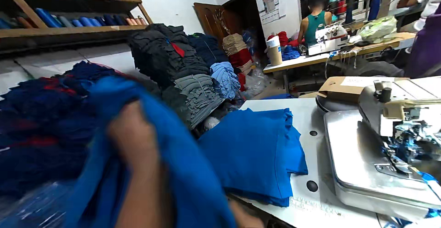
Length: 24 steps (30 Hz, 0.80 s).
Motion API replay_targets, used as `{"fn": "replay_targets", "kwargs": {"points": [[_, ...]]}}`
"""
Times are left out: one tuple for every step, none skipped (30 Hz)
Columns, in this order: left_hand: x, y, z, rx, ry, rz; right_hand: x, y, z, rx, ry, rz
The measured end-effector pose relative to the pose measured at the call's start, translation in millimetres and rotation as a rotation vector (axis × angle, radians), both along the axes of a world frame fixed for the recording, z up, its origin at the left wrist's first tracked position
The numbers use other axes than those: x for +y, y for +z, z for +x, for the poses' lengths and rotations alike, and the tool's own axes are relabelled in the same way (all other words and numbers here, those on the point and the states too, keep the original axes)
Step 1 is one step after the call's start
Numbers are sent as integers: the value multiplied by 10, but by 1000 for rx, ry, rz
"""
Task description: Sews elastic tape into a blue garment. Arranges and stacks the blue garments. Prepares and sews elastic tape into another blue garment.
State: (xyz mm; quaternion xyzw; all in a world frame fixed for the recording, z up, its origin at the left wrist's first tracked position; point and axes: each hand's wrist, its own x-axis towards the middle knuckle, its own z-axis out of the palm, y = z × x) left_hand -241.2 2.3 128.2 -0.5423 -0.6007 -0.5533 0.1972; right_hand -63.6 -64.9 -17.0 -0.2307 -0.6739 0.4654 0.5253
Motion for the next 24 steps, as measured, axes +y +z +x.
{"fn": "replay_targets", "kwargs": {"points": [[287,66,358,-103,-44,-47,126,14,59,31,-63,-98],[557,70,657,-221,-160,-76,251,-16,133,63,-110,-205],[799,4,862,-294,-327,-139,372,-83,226,90,-138,-322],[1008,-139,976,-282,-502,-256,477,-183,337,100,-160,-437],[1176,-333,1026,-185,-644,-444,552,-307,455,90,-185,-529],[1339,-578,1084,-79,-682,-632,583,-437,581,74,-197,-608],[1477,-868,1140,28,-634,-810,567,-558,708,60,-201,-667],[1531,-1142,1194,121,-546,-990,520,-656,822,52,-210,-700],[1537,-1373,1242,197,-461,-1117,457,-718,931,49,-199,-699],[1503,-1500,1282,272,-377,-1187,389,-742,1036,40,-176,-677],[1460,-1561,1289,296,-339,-1188,323,-752,1127,20,-169,-637],[1427,-1590,1278,277,-340,-1152,270,-759,1206,-13,-177,-588],[1407,-1602,1266,242,-355,-1118,232,-765,1277,-62,-197,-527],[1398,-1605,1256,221,-368,-1095,206,-771,1337,-130,-229,-443],[1399,-1597,1250,217,-370,-1091,196,-782,1387,-212,-269,-333],[1407,-1579,1252,222,-364,-1102,199,-793,1428,-303,-311,-217],[1416,-1564,1260,230,-355,-1115,205,-807,1465,-390,-353,-113],[1419,-1560,1265,235,-348,-1119,206,-828,1495,-454,-388,-36],[1416,-1563,1269,239,-342,-1118,205,-857,1522,-489,-411,6],[1410,-1570,1272,238,-336,-1109,205,-888,1544,-493,-423,21],[1400,-1580,1277,236,-331,-1087,210,-911,1564,-474,-425,27],[1379,-1596,1287,236,-331,-1036,215,-924,1584,-447,-417,26],[1352,-1633,1294,248,-339,-943,216,-934,1600,-420,-401,23],[1334,-1695,1295,281,-358,-812,219,-947,1610,-395,-388,24]]}}
